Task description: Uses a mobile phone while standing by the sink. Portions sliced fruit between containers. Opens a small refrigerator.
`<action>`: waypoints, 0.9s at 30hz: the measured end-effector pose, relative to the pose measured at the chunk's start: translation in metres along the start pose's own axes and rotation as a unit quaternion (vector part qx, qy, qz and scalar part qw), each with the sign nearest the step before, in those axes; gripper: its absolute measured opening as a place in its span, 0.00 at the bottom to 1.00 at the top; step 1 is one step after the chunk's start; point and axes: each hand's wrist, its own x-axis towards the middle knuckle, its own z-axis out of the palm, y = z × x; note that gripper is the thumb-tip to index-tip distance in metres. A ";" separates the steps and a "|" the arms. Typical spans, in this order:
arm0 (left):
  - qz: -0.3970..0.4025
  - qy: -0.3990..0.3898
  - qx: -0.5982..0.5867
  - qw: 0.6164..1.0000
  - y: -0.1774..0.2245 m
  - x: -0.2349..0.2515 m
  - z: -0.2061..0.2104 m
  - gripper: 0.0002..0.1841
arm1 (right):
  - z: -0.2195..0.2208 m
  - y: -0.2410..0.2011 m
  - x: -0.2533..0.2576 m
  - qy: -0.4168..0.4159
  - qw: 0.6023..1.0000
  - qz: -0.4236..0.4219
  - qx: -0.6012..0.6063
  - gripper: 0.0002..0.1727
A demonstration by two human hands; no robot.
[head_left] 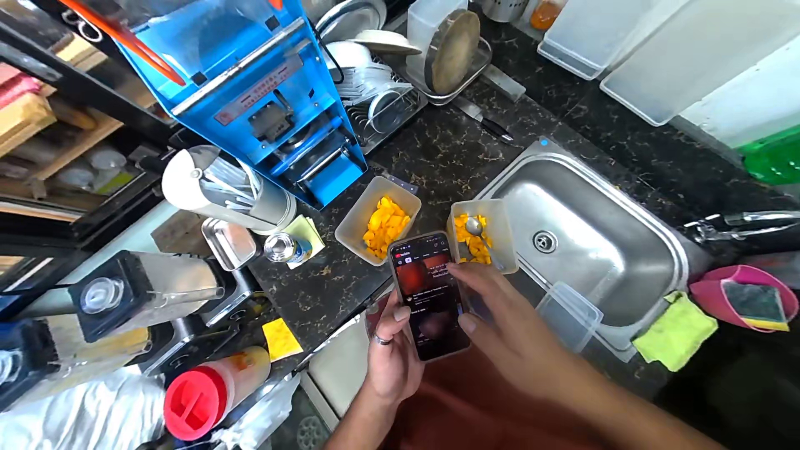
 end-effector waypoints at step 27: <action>0.020 0.009 0.027 0.999 -0.003 -0.008 -0.002 0.24 | 0.009 -0.009 0.007 -0.029 0.997 0.021 -0.074 0.28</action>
